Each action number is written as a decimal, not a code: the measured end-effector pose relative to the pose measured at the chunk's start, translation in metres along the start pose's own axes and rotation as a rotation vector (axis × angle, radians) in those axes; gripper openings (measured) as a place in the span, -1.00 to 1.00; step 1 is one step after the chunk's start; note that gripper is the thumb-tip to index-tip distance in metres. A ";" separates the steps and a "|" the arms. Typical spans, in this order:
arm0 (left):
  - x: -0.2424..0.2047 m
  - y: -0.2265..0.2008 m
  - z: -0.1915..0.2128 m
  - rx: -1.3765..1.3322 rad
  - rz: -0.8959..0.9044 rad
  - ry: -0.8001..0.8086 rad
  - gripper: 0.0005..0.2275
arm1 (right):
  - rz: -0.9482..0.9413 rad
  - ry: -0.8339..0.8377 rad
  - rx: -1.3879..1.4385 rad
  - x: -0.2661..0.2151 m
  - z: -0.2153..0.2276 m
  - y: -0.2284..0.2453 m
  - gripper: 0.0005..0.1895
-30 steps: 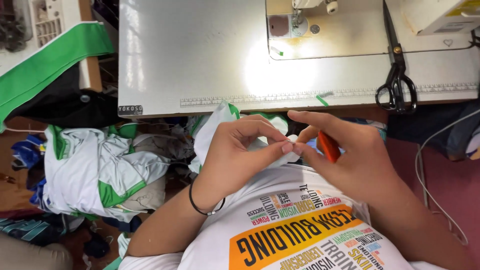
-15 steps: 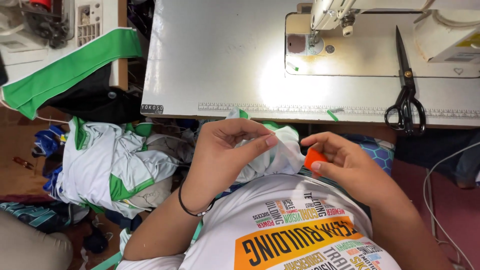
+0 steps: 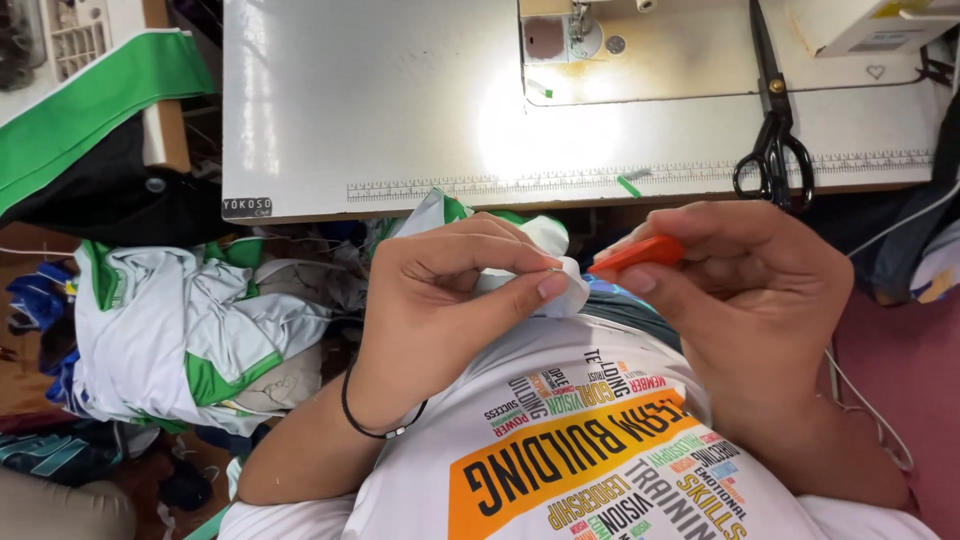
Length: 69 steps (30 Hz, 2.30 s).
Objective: Trimming excess fabric and loose threads from sewn garments using scissors at a sewing workstation.
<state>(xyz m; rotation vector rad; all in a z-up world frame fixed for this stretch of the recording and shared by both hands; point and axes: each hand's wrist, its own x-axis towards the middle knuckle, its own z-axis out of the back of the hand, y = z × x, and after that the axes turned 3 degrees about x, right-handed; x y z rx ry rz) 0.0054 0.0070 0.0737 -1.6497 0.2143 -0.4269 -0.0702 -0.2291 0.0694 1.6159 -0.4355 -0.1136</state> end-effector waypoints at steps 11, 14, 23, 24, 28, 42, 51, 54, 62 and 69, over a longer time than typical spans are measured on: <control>-0.003 0.004 -0.002 0.093 -0.047 0.040 -0.87 | 0.107 0.072 -0.189 -0.009 -0.010 0.011 -0.52; -0.003 0.007 -0.001 0.077 -0.036 0.046 -0.86 | 0.123 0.094 -0.191 -0.009 -0.007 0.007 -0.52; -0.008 -0.001 -0.002 0.190 -0.087 0.059 -0.94 | 0.205 0.131 -0.147 -0.007 -0.009 -0.012 -0.53; -0.009 -0.001 -0.003 0.190 -0.086 0.060 -0.94 | 0.204 0.131 -0.147 -0.009 -0.009 -0.014 -0.53; -0.009 -0.001 -0.006 0.222 -0.155 0.049 -0.96 | 0.236 0.117 -0.136 -0.012 -0.010 -0.020 -0.54; -0.002 0.022 -0.018 0.289 -0.259 -0.023 -0.93 | 0.327 0.017 -0.119 0.002 -0.017 -0.033 -0.46; -0.001 0.026 -0.004 0.371 -0.248 -0.003 -0.98 | 0.580 -0.226 -0.431 0.179 0.202 -0.191 -0.57; 0.002 0.037 0.007 0.413 -0.238 0.012 -0.96 | 0.359 -0.429 -0.508 0.205 0.278 -0.248 -0.55; 0.007 0.046 0.039 0.948 -0.327 -0.180 -0.93 | 0.557 -0.502 -1.059 0.170 0.252 -0.225 -0.48; 0.013 0.028 0.007 0.660 -0.107 -0.094 -0.95 | 0.501 -0.050 -0.878 0.105 0.106 -0.123 -0.75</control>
